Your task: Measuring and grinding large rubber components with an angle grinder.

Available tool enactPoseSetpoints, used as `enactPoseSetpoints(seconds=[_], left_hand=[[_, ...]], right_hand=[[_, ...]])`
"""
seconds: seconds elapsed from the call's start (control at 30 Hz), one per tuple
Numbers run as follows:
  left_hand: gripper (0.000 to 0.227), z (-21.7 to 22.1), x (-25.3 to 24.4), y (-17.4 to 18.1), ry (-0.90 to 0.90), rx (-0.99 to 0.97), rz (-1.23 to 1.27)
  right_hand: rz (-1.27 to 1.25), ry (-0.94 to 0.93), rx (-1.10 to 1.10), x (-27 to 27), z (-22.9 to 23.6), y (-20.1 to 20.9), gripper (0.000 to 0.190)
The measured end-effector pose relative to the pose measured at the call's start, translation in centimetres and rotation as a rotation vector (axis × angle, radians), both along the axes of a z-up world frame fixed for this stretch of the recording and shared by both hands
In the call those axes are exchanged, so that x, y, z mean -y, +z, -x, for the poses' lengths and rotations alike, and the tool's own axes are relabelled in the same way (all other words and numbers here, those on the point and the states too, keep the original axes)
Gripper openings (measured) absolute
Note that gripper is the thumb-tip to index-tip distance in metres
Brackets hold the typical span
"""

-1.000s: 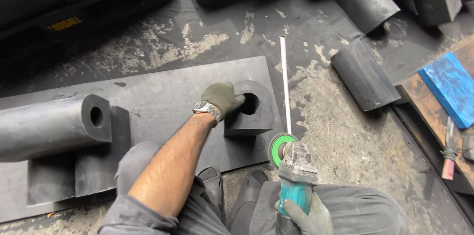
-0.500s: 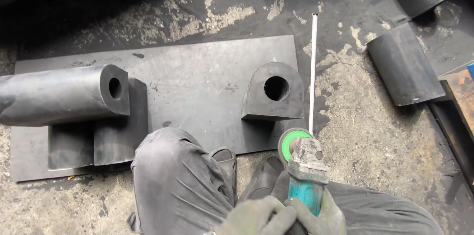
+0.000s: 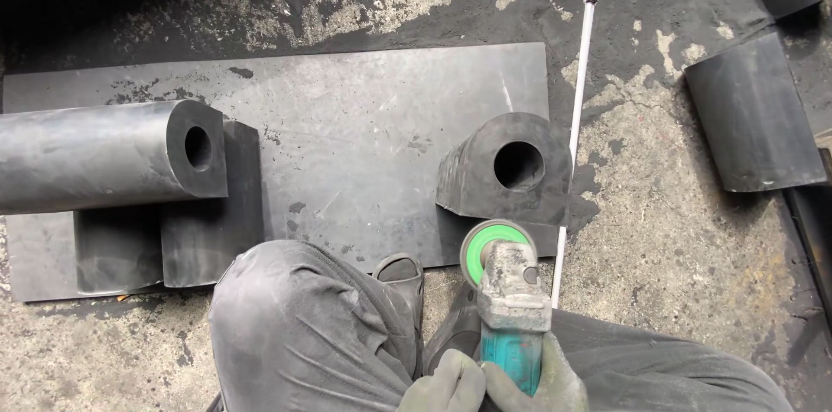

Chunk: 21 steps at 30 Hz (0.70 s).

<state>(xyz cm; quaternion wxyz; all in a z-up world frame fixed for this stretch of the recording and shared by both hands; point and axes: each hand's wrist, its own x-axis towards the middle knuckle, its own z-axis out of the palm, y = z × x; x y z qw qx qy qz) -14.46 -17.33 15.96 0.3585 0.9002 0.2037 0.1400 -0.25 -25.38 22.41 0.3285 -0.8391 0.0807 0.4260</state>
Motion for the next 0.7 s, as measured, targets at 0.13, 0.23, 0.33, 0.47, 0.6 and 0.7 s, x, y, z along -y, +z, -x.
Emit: enactPoseSetpoints(seconds=[0.13,0.23,0.33,0.47,0.6,0.7], left_hand=[[0.012,0.1,-0.5,0.4,0.048,0.001,-0.031],[0.017,-0.2,-1.1,0.8,0.152,-0.001,-0.068],[0.022,-0.6,-1.5,1.1,0.210,0.028,-0.086],[0.026,-1.1,-1.6,1.2,0.235,0.054,-0.106],[0.027,-1.5,-1.6,1.2,0.233,0.044,-0.142],[0.027,-1.7,-1.4,1.2,0.218,0.037,-0.160]], right_hand=[[-0.054,0.083,0.071,0.0,0.9,-1.0,0.081],[0.070,0.154,0.032,-0.9,1.0,-1.2,0.084],[-0.144,0.055,0.024,-1.0,1.2,-1.4,0.086],[-0.028,0.185,-0.023,-2.6,0.1,0.5,0.093],[0.045,0.246,-0.021,-2.4,-0.1,0.0,0.095],[-0.054,0.131,-0.013,-2.7,-0.3,1.0,0.093]])
